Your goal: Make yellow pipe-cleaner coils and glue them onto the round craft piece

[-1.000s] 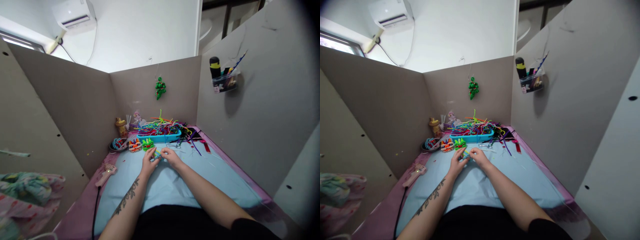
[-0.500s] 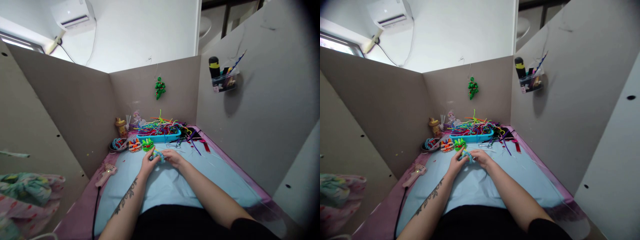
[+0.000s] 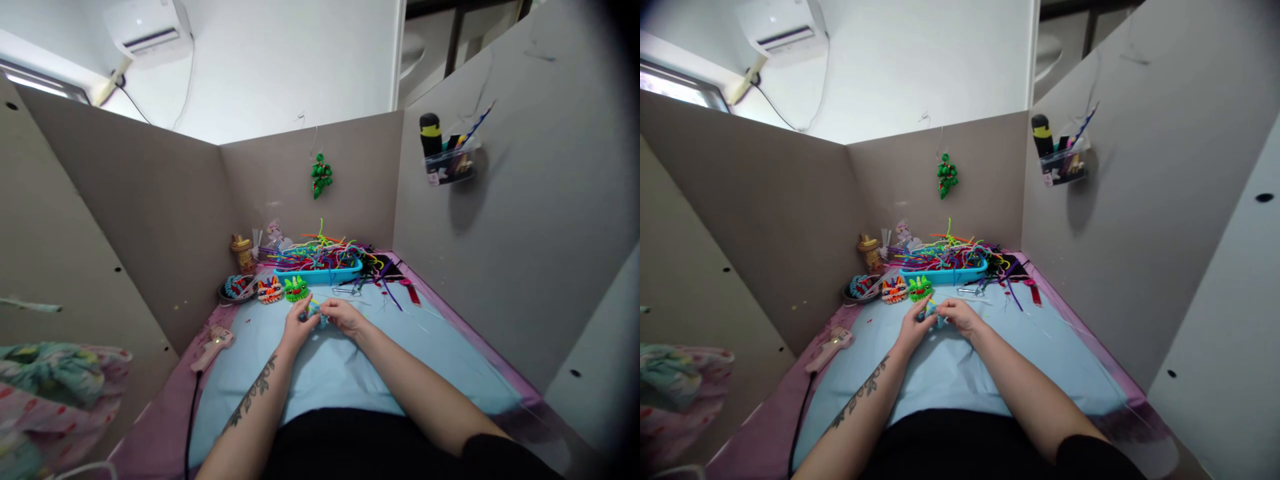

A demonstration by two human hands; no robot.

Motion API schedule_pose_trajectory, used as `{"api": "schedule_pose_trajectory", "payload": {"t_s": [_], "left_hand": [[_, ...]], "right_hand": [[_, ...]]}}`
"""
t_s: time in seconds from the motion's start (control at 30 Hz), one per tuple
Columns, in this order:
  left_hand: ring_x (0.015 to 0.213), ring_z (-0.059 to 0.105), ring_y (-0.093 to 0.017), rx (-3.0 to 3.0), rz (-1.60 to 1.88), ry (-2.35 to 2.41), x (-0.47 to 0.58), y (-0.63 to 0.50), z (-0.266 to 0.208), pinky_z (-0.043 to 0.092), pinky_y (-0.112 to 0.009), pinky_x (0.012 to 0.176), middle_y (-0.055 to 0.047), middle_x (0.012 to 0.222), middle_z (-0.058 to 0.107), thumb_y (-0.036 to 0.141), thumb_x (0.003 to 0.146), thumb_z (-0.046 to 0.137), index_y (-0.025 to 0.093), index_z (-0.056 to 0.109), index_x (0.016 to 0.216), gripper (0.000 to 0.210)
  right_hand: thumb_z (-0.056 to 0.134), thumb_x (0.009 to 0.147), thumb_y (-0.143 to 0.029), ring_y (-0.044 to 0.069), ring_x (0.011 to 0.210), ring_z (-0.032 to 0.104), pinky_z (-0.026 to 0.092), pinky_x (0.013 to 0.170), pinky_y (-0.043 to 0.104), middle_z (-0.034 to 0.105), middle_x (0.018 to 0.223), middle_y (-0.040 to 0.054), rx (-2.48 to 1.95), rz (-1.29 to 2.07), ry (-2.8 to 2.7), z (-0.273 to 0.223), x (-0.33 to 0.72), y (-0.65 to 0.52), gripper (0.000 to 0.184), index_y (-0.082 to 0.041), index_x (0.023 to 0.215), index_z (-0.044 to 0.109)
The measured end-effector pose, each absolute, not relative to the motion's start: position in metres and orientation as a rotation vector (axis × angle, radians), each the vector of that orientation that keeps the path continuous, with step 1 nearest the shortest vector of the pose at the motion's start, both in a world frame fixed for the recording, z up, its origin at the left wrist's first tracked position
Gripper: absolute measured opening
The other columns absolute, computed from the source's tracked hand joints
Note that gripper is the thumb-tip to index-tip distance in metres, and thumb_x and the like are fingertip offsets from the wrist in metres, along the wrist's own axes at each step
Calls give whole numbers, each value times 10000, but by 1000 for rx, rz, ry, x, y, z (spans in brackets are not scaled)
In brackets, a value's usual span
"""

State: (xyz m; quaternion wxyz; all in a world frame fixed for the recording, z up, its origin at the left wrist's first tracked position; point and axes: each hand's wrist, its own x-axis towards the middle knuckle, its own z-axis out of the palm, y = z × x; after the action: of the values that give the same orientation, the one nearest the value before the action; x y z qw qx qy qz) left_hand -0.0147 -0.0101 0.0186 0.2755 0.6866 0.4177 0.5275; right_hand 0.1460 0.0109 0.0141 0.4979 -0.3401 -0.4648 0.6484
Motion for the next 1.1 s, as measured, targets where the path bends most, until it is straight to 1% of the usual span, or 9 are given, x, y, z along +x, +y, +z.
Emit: {"api": "schedule_pose_trajectory", "payload": {"t_s": [0.2, 0.4, 0.47, 0.57, 0.67, 0.83, 0.97, 1.1], "left_hand": [[1066, 548, -230, 1821, 1430, 1112, -14, -11, 20, 388, -361, 969, -68, 1134, 606, 230, 668, 709, 214, 647, 1169, 505], [1074, 548, -234, 1782, 1437, 1112, -13, -11, 20, 386, -350, 965, -69, 1140, 609, 241, 650, 729, 215, 658, 1151, 507], [1065, 554, -235, 1765, 1438, 1119, -13, -11, 20, 389, -348, 959, -71, 1129, 619, 259, 656, 731, 208, 657, 1154, 505], [1034, 564, -237, 1736, 1437, 1149, -14, -9, 20, 393, -361, 947, -81, 1101, 635, 297, 689, 713, 191, 645, 1175, 502], [1019, 570, -240, 1720, 1432, 1165, -14, -9, 20, 396, -370, 941, -84, 1080, 647, 316, 695, 709, 179, 640, 1182, 511], [1034, 569, -233, 1721, 1430, 1145, -13, -11, 22, 391, -359, 955, -77, 1102, 645, 319, 684, 714, 175, 644, 1175, 516], [1017, 575, -229, 1733, 1418, 1137, -13, -12, 22, 396, -365, 955, -68, 1083, 654, 311, 677, 715, 186, 645, 1173, 517], [1014, 575, -229, 1737, 1409, 1139, -13, -11, 21, 399, -370, 954, -71, 1079, 654, 306, 678, 714, 177, 634, 1188, 533]], "right_hand": [[797, 477, -276, 102, 539, 468, 283, 558, 250, 590, 547, -31, -832, 1530, -1110, 13, 144, 12, 229, -166, 543, 607], [811, 462, -305, 94, 513, 443, 274, 544, 247, 577, 518, -32, -837, 1520, -1104, 10, 145, 14, 260, -161, 522, 602], [813, 474, -343, 96, 518, 447, 276, 543, 245, 584, 528, -25, -841, 1522, -1112, 10, 146, 13, 276, -157, 548, 624], [779, 545, -436, 113, 555, 485, 300, 554, 248, 620, 589, 6, -839, 1534, -1138, 12, 147, 12, 319, -148, 636, 677], [770, 571, -439, 118, 578, 494, 314, 568, 249, 633, 621, 18, -833, 1512, -1166, 14, 148, 10, 322, -141, 668, 696], [762, 576, -387, 103, 538, 450, 300, 553, 249, 572, 551, -12, -796, 1456, -1193, 15, 145, 10, 267, -143, 602, 657], [741, 588, -371, 96, 504, 416, 290, 534, 250, 516, 508, -35, -764, 1440, -1196, 13, 142, 11, 258, -155, 563, 602], [743, 578, -358, 95, 511, 398, 282, 541, 253, 505, 501, -38, -755, 1405, -1200, 14, 142, 11, 259, -158, 535, 584]]}}
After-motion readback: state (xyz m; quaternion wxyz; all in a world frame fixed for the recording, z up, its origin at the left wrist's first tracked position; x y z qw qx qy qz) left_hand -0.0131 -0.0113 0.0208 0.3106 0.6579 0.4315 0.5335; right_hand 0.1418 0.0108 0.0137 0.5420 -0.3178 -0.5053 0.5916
